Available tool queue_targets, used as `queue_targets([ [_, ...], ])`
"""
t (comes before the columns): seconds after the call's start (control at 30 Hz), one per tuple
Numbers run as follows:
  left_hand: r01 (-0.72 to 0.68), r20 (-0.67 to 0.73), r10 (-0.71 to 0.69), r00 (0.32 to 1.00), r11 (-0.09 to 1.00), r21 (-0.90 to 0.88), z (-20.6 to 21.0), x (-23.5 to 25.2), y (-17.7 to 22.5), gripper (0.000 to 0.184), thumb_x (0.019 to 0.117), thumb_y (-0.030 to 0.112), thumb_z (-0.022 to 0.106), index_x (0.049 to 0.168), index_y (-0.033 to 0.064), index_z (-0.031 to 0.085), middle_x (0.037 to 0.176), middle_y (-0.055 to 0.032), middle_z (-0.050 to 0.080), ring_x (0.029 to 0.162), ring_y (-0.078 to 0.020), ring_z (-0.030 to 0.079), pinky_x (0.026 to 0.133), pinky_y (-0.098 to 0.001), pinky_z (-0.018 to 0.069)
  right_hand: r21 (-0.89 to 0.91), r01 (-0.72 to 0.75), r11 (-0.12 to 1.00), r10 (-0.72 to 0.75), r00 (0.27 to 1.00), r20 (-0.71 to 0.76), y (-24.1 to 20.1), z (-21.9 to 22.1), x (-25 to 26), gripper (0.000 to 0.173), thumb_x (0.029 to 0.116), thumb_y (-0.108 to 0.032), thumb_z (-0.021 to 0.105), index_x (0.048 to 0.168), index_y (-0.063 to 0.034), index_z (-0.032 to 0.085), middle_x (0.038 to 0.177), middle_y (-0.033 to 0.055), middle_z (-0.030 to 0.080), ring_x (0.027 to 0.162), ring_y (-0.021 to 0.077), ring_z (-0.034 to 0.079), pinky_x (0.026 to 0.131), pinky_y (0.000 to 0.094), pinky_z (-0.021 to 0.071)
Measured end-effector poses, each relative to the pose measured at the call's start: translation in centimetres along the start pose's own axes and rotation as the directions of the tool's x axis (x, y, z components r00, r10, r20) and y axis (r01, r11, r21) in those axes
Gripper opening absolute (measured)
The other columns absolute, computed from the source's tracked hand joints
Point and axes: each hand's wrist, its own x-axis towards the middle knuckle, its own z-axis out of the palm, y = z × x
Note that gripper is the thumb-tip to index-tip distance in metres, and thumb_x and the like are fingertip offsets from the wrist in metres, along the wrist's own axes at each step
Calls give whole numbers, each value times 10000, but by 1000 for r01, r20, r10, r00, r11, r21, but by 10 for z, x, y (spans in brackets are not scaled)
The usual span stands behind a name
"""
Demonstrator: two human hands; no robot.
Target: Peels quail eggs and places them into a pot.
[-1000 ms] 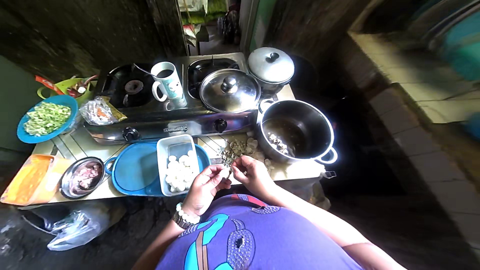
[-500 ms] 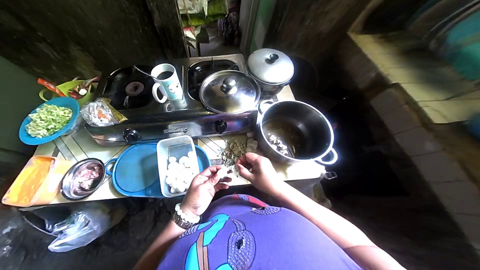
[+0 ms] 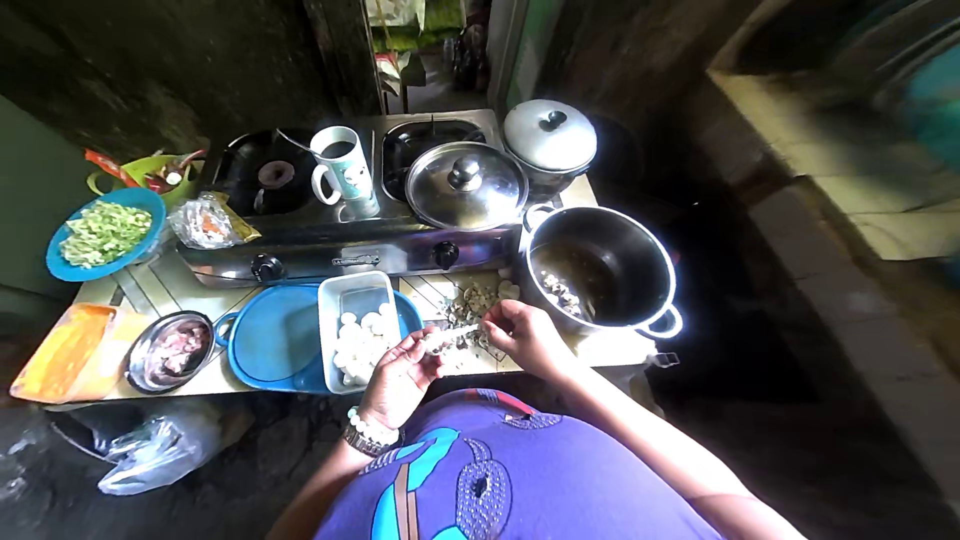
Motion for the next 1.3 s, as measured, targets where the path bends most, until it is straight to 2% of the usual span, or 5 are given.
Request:
queue_targets([
  [0.13,-44,-20,44,999,999,13,-1,2,-2,207,960,194,658,1144,99,672,964,-37,730,785,-104,698,719,-241,586,91,26,996,-31,998,49,-5,1,-1,185,944,-148,590,927,9,686,798,-1,622,684,-61,525,633,112,433],
  [0.27,-73,-75,74,994,997,12,3,2,4,215,989,29,519,1153,60,654,932,-48,734,745,-89,696,697,-216,587,81,-10,997,6,999,46,-2,-2,4,180,954,-153,598,932,2,687,792,-7,624,674,-57,532,636,120,443],
  [0.53,-22,65,32,997,989,-147,-9,1,4,217,981,160,602,1148,63,700,993,-94,736,765,-122,710,690,-231,594,67,-72,995,69,997,39,5,-6,7,165,956,-160,597,919,-21,677,761,-35,597,657,-50,520,621,134,433],
  [0.77,33,-43,-38,998,993,-116,-2,0,11,382,1081,140,269,1183,21,618,986,-117,733,779,-155,739,664,-232,615,41,-83,996,82,996,15,7,-7,8,172,956,-160,593,924,-16,682,764,-25,598,660,-42,517,624,144,431],
  [1.3,-14,-310,-1,951,999,-47,2,0,11,216,1064,79,372,1075,42,584,832,-56,661,653,-98,649,607,-204,557,-14,-156,988,156,987,23,20,-6,25,180,984,-158,568,950,-23,682,760,-16,591,658,-5,518,631,194,433],
])
